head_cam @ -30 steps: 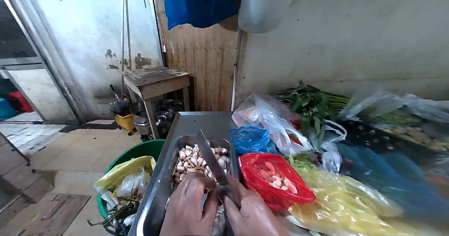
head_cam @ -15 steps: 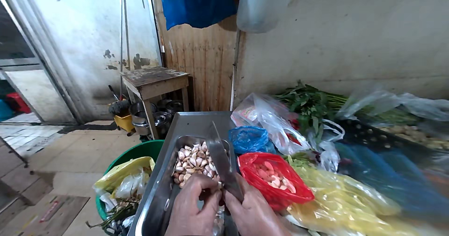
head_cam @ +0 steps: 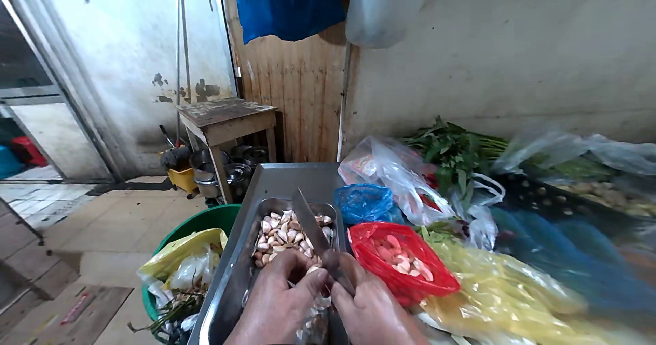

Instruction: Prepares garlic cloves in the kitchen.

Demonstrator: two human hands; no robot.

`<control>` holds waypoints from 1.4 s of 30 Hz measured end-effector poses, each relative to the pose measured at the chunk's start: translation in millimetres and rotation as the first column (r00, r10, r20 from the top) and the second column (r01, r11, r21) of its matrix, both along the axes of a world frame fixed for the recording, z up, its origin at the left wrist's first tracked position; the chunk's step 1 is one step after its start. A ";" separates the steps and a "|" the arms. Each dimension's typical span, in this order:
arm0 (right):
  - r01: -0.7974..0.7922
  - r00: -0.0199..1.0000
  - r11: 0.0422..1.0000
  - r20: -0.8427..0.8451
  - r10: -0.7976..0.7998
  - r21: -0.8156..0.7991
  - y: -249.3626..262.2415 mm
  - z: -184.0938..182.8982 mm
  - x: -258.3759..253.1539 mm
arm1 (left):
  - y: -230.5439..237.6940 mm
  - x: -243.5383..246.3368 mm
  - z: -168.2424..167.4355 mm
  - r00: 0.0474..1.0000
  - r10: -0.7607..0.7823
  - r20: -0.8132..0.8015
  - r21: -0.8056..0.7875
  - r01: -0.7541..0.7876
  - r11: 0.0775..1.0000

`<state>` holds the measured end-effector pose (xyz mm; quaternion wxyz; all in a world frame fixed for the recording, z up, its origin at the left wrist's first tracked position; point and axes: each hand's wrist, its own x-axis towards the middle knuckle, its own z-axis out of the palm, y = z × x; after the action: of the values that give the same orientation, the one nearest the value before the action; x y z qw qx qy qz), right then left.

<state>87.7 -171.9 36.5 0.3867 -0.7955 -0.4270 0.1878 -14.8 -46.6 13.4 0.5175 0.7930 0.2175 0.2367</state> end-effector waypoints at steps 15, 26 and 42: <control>0.206 0.979 0.911 -0.061 -0.197 0.357 -6.0 -19.1 27.2 | 15.2 -5.4 1.7 0.981 -0.145 0.127 -0.547 0.191 0.815; 0.354 0.901 0.599 -0.089 -0.425 0.718 -35.7 -13.3 69.6 | -3.5 98.0 58.1 0.932 -0.332 -0.147 0.013 0.338 0.941; -0.167 0.986 0.968 0.034 0.163 0.188 -31.4 -7.4 33.0 | 61.9 80.1 -2.4 0.678 -0.049 -0.734 0.434 0.523 0.734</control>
<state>120.8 -203.3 29.1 0.4400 -0.7184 -0.5112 0.1705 65.3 15.3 11.0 0.1460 0.9699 0.1660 -0.1026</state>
